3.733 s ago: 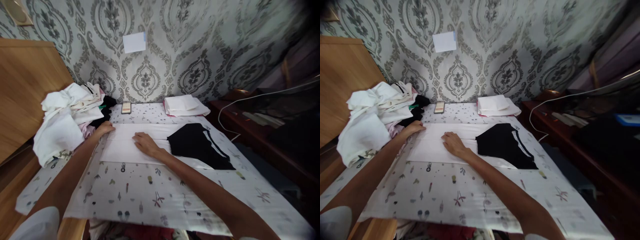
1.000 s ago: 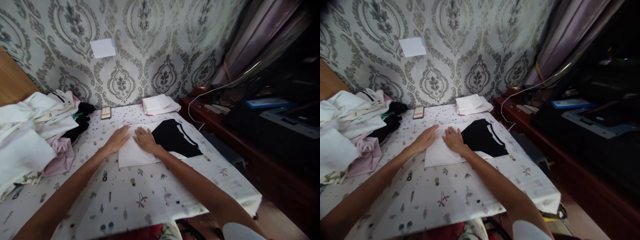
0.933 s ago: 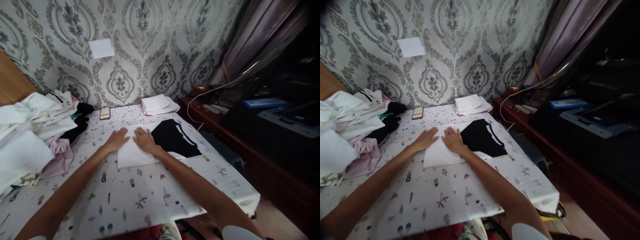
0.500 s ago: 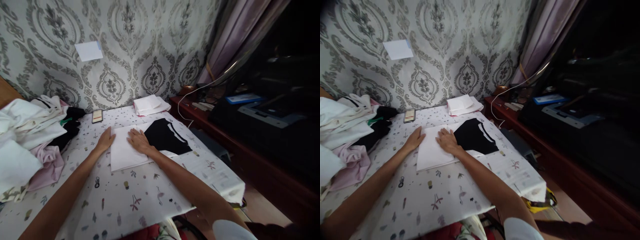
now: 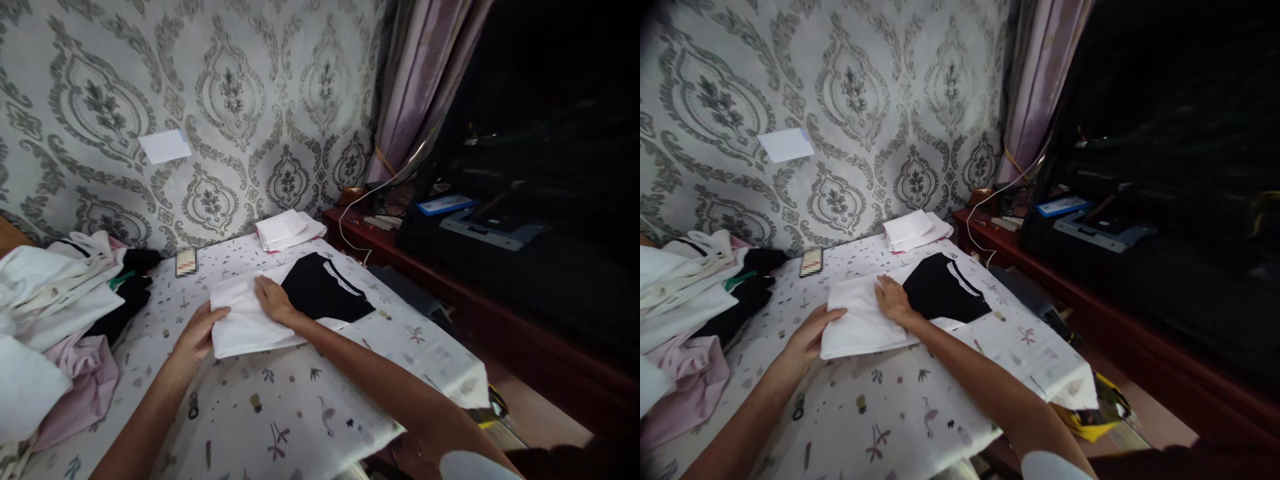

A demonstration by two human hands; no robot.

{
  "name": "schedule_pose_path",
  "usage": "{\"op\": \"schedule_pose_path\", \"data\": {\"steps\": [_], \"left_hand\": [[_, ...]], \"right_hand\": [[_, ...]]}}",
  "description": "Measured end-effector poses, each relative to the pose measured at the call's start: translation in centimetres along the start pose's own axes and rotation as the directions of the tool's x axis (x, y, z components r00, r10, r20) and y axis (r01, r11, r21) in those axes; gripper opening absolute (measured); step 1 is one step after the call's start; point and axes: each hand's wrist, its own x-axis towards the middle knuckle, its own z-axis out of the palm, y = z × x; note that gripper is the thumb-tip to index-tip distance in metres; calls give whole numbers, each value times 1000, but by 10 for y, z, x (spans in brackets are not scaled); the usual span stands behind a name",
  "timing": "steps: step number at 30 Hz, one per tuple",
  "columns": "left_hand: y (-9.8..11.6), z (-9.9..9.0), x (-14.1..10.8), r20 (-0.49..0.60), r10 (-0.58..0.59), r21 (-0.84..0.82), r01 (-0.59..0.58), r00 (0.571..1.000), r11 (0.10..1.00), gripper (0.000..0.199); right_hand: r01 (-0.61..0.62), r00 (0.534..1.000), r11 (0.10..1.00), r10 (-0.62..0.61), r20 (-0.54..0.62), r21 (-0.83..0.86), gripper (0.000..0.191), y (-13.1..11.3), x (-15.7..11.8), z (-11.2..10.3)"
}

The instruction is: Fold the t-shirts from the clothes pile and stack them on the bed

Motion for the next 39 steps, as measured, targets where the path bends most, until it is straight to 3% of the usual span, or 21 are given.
{"op": "schedule_pose_path", "data": {"steps": [8,11,14,17,20,23,25,28,30,32,35,39], "left_hand": [[41,-17,-50,-126,67,66,-59,990,996,45],[50,-12,-54,-136,80,81,-69,987,994,38],[56,15,-41,-58,136,92,-130,989,987,35],[51,59,-17,98,172,81,-180,980,980,38],[29,98,4,267,78,125,-115,961,985,43],[-3,109,13,318,110,234,-190,942,953,48],[-19,102,13,346,226,349,-348,911,870,44],[-28,86,14,433,385,560,-578,815,593,32],[-27,80,19,499,447,642,-663,743,385,29],[-26,78,28,550,464,673,-697,695,247,30],[-32,80,40,574,453,707,-692,682,146,37],[-46,83,43,565,369,782,-621,738,44,51]], "right_hand": [[101,993,992,-105,48,81,46,-60,-21,52],[57,997,976,-67,39,212,45,-63,-21,53],[-66,996,887,87,-26,457,44,-48,-15,32],[-156,972,661,234,-4,734,55,-21,-16,-5],[-247,959,490,246,139,836,76,12,-32,-41],[-293,954,360,178,243,886,82,37,-51,-62],[-297,954,354,153,258,887,81,45,-56,-66],[-305,952,393,166,259,868,75,50,-49,-67],[-308,951,389,161,265,868,70,53,-42,-66],[-317,948,380,148,281,869,67,55,-37,-67],[-321,947,394,142,288,861,62,58,-33,-69],[-279,956,416,202,211,866,50,58,-28,-74]]}}
